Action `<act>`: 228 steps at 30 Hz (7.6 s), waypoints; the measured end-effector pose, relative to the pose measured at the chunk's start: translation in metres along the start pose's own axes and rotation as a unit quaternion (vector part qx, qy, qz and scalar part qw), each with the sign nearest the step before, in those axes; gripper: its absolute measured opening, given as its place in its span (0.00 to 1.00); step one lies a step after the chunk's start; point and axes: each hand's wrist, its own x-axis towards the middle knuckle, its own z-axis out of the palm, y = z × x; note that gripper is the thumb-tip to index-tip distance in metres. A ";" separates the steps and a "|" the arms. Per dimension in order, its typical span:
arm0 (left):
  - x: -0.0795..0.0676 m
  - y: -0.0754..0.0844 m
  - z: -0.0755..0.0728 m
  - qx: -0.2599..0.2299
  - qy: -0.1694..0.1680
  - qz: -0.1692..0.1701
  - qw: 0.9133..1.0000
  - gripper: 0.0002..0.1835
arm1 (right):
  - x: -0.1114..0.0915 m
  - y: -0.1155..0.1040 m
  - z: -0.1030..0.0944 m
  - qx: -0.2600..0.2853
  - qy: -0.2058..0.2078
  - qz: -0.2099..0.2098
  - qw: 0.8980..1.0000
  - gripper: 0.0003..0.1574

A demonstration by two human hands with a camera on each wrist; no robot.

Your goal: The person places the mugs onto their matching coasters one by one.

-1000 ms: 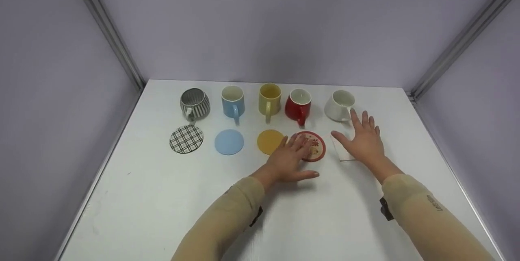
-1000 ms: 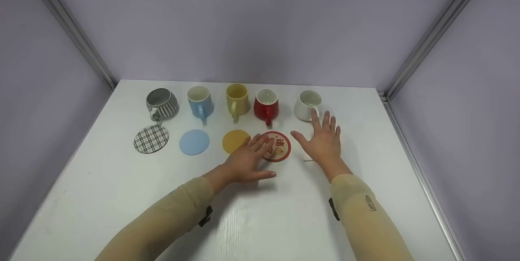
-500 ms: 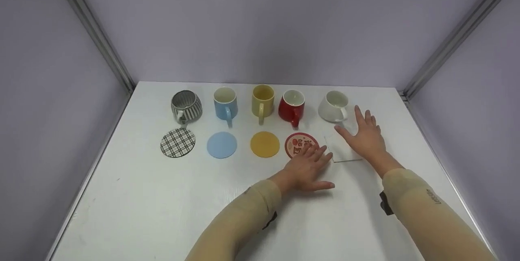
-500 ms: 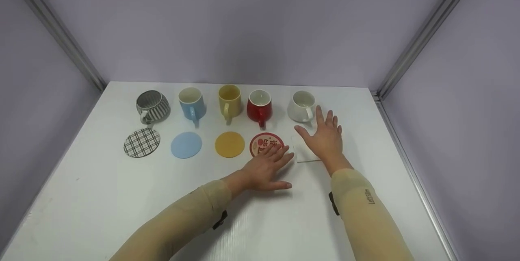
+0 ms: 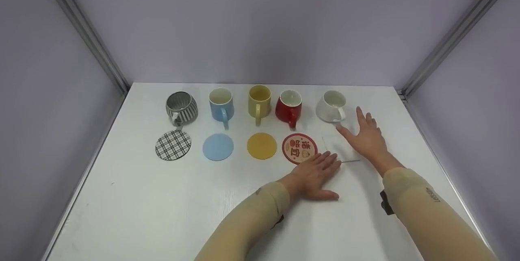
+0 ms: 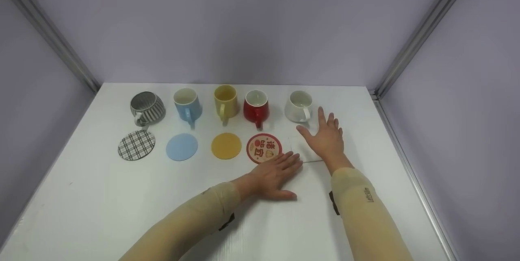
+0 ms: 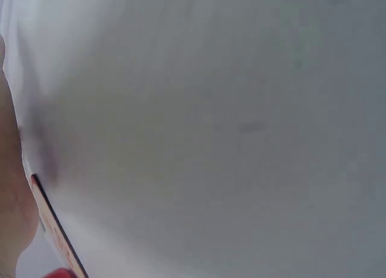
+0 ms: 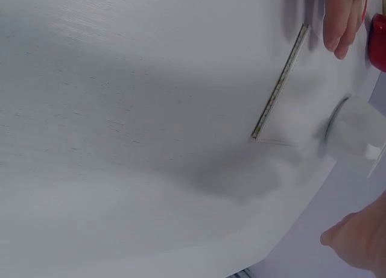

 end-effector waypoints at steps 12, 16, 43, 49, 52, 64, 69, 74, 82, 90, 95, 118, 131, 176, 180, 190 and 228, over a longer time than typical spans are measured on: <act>0.006 -0.003 0.020 0.066 0.022 0.013 0.997 0.58 | 0.002 -0.002 0.010 0.003 -0.002 0.003 1.000 0.71; 0.007 -0.004 0.018 0.075 0.019 0.012 0.997 0.58 | 0.004 -0.001 0.014 0.011 -0.003 0.001 1.000 0.71; 0.005 0.000 0.013 0.082 0.004 -0.009 0.997 0.60 | 0.032 -0.018 0.010 0.199 0.003 0.097 0.975 0.54; 0.003 0.000 0.013 0.084 0.006 -0.010 0.996 0.60 | 0.037 -0.022 0.006 0.226 -0.023 0.134 0.965 0.49; 0.003 0.001 0.013 0.087 0.002 -0.011 0.996 0.60 | 0.039 -0.022 0.006 0.229 -0.027 0.142 0.963 0.46; 0.009 0.002 0.012 0.071 0.001 -0.012 0.997 0.61 | 0.048 -0.019 0.011 0.299 -0.039 0.153 0.941 0.40; 0.010 0.001 0.014 0.073 -0.001 -0.012 0.997 0.61 | 0.047 -0.020 0.012 0.314 -0.042 0.152 0.936 0.38; 0.010 -0.001 0.016 0.079 -0.003 -0.016 0.997 0.60 | 0.047 -0.024 0.014 0.321 -0.035 0.147 0.935 0.37; 0.010 -0.003 0.017 0.067 -0.003 -0.016 0.998 0.61 | 0.051 -0.025 0.018 0.258 -0.013 0.134 0.957 0.36; 0.010 -0.004 0.019 0.065 0.002 -0.016 0.998 0.61 | 0.052 -0.029 0.019 0.245 -0.012 0.129 0.961 0.34; 0.008 -0.004 0.018 0.068 0.004 -0.013 0.998 0.60 | 0.052 -0.029 0.021 0.243 -0.010 0.139 0.960 0.33; 0.006 -0.002 0.014 0.066 0.002 -0.014 0.998 0.61 | 0.052 -0.033 0.024 0.223 0.015 0.132 0.966 0.29; 0.007 -0.002 0.014 0.069 0.003 -0.016 0.997 0.61 | 0.048 -0.036 0.023 0.247 0.022 0.127 0.960 0.29; 0.008 -0.007 0.016 0.042 0.004 -0.014 0.999 0.62 | 0.021 -0.038 0.017 0.276 0.067 0.093 0.954 0.27; 0.008 -0.006 0.015 0.042 0.000 -0.018 0.999 0.63 | 0.017 -0.038 0.015 0.276 0.071 0.092 0.954 0.27; 0.010 -0.002 0.015 0.059 -0.005 -0.024 0.998 0.62 | 0.004 -0.035 0.011 0.291 0.081 0.077 0.950 0.27; 0.009 -0.003 0.014 0.065 -0.004 -0.027 0.997 0.63 | -0.040 -0.021 0.008 0.272 0.072 0.108 0.954 0.28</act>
